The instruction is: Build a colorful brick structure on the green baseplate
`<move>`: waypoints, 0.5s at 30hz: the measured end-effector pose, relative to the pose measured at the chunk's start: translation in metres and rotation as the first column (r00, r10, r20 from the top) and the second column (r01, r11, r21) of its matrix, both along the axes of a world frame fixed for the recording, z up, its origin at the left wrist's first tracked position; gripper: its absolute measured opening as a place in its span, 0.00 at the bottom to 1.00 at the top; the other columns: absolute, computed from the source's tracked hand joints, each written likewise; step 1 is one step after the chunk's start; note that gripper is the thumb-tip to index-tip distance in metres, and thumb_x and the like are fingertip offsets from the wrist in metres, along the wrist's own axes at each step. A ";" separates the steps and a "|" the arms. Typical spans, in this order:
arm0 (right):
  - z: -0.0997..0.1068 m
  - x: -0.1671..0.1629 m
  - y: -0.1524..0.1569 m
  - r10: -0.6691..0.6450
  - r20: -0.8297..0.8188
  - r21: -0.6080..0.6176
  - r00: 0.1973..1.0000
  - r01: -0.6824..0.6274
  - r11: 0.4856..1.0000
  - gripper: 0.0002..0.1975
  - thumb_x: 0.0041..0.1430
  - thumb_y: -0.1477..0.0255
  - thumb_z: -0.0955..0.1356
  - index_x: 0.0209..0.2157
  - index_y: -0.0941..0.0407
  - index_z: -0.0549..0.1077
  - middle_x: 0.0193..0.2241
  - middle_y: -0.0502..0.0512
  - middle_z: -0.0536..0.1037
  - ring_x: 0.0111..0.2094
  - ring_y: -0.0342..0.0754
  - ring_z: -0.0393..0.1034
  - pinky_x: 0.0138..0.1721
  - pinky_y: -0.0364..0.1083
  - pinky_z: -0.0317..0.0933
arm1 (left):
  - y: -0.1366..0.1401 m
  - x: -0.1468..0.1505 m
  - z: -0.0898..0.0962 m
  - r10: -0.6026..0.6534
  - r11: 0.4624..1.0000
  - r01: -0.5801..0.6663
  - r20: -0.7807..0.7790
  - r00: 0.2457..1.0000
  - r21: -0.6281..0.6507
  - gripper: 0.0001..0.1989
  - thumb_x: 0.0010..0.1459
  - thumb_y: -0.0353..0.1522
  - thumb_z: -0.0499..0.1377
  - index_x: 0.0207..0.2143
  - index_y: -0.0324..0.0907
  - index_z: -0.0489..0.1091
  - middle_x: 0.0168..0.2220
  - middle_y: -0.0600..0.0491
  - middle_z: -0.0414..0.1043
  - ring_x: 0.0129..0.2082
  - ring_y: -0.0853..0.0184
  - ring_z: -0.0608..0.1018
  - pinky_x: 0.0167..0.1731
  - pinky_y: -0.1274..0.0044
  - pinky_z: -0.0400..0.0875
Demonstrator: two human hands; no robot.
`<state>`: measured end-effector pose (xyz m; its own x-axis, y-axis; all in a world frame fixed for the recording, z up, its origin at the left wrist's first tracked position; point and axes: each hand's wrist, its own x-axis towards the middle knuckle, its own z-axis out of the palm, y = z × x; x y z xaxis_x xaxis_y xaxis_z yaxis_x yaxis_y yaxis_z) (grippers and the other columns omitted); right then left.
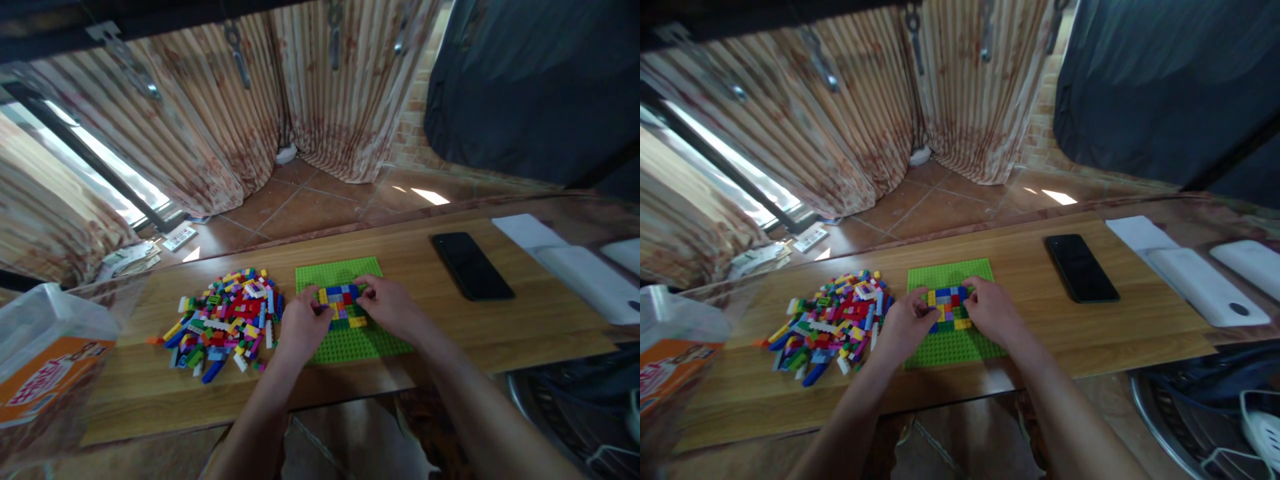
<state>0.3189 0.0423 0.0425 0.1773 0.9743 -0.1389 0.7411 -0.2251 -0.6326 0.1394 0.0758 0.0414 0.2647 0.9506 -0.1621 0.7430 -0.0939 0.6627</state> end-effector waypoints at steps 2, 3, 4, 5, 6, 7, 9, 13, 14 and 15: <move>-0.001 0.000 0.001 -0.001 -0.006 0.002 1.000 0.001 1.000 0.16 0.54 0.78 0.67 0.45 0.57 0.74 0.28 0.51 0.78 0.30 0.45 0.71 0.33 0.43 0.59 | 0.002 0.001 0.002 0.002 1.000 -0.002 -0.012 1.000 -0.020 0.25 0.53 0.30 0.61 0.54 0.37 0.68 0.30 0.54 0.75 0.29 0.68 0.75 0.30 0.79 0.65; -0.001 0.000 0.001 -0.001 -0.007 0.000 1.000 0.001 1.000 0.16 0.54 0.78 0.67 0.45 0.57 0.74 0.28 0.51 0.78 0.30 0.45 0.71 0.33 0.43 0.59 | 0.003 0.002 0.002 0.004 1.000 -0.004 -0.020 1.000 -0.023 0.25 0.52 0.30 0.61 0.54 0.37 0.68 0.30 0.54 0.75 0.29 0.68 0.75 0.29 0.79 0.64; -0.002 0.000 0.002 -0.001 -0.008 -0.002 1.000 0.001 1.000 0.16 0.54 0.78 0.68 0.45 0.57 0.74 0.29 0.51 0.78 0.30 0.45 0.71 0.34 0.43 0.59 | 0.004 0.003 0.002 0.005 1.000 -0.006 -0.032 0.999 -0.024 0.25 0.52 0.30 0.61 0.54 0.38 0.68 0.30 0.54 0.74 0.29 0.68 0.75 0.29 0.78 0.64; -0.002 0.000 0.002 -0.002 -0.007 -0.005 1.000 0.002 1.000 0.16 0.53 0.79 0.68 0.45 0.57 0.74 0.29 0.51 0.78 0.31 0.45 0.71 0.34 0.43 0.59 | 0.004 0.003 0.003 0.005 1.000 -0.006 -0.046 0.999 -0.023 0.25 0.52 0.31 0.61 0.54 0.38 0.68 0.30 0.54 0.74 0.29 0.68 0.75 0.29 0.78 0.63; -0.002 -0.001 0.002 -0.005 -0.003 -0.007 1.000 0.004 1.000 0.16 0.53 0.79 0.68 0.45 0.57 0.74 0.29 0.51 0.78 0.31 0.46 0.71 0.34 0.43 0.59 | 0.005 0.004 0.002 0.005 1.000 -0.006 -0.061 0.998 -0.021 0.25 0.52 0.31 0.61 0.54 0.38 0.68 0.29 0.55 0.74 0.29 0.68 0.75 0.28 0.78 0.63; -0.002 -0.001 0.003 -0.008 0.002 -0.009 1.000 0.008 1.000 0.16 0.53 0.79 0.68 0.45 0.57 0.74 0.29 0.51 0.78 0.31 0.46 0.72 0.35 0.43 0.59 | 0.005 0.004 0.002 0.001 1.000 -0.003 -0.075 0.997 -0.019 0.25 0.52 0.31 0.61 0.54 0.39 0.68 0.29 0.55 0.74 0.29 0.68 0.75 0.28 0.79 0.63; -0.002 -0.002 0.003 -0.008 0.006 -0.016 1.000 0.008 1.000 0.17 0.53 0.79 0.68 0.46 0.57 0.74 0.29 0.52 0.78 0.31 0.46 0.72 0.35 0.43 0.59 | 0.006 0.004 0.001 -0.012 1.000 0.010 -0.102 0.995 -0.017 0.25 0.52 0.30 0.61 0.54 0.40 0.67 0.29 0.56 0.74 0.28 0.68 0.75 0.27 0.79 0.62; -0.001 -0.003 0.004 -0.001 0.000 -0.029 1.000 0.001 1.000 0.17 0.53 0.80 0.67 0.46 0.58 0.74 0.29 0.53 0.79 0.32 0.46 0.72 0.35 0.43 0.59 | 0.008 0.004 -0.001 -0.033 0.999 0.031 -0.139 0.990 -0.017 0.23 0.52 0.30 0.60 0.52 0.40 0.66 0.28 0.56 0.74 0.27 0.68 0.75 0.26 0.79 0.60; 0.000 -0.004 0.004 0.000 0.004 -0.030 1.000 0.000 1.000 0.17 0.53 0.80 0.67 0.46 0.58 0.74 0.29 0.53 0.79 0.32 0.47 0.72 0.36 0.43 0.59 | 0.008 0.004 -0.001 -0.037 0.999 0.035 -0.143 0.989 -0.015 0.23 0.52 0.30 0.60 0.52 0.40 0.66 0.28 0.56 0.74 0.27 0.68 0.75 0.26 0.79 0.60; 0.000 -0.004 0.004 -0.002 0.008 -0.032 1.000 0.003 0.999 0.17 0.53 0.80 0.67 0.46 0.58 0.74 0.29 0.53 0.78 0.32 0.47 0.72 0.36 0.43 0.59 | 0.008 0.005 0.000 -0.039 0.999 0.037 -0.146 0.989 -0.012 0.23 0.52 0.30 0.60 0.51 0.41 0.65 0.28 0.56 0.74 0.28 0.68 0.75 0.26 0.79 0.60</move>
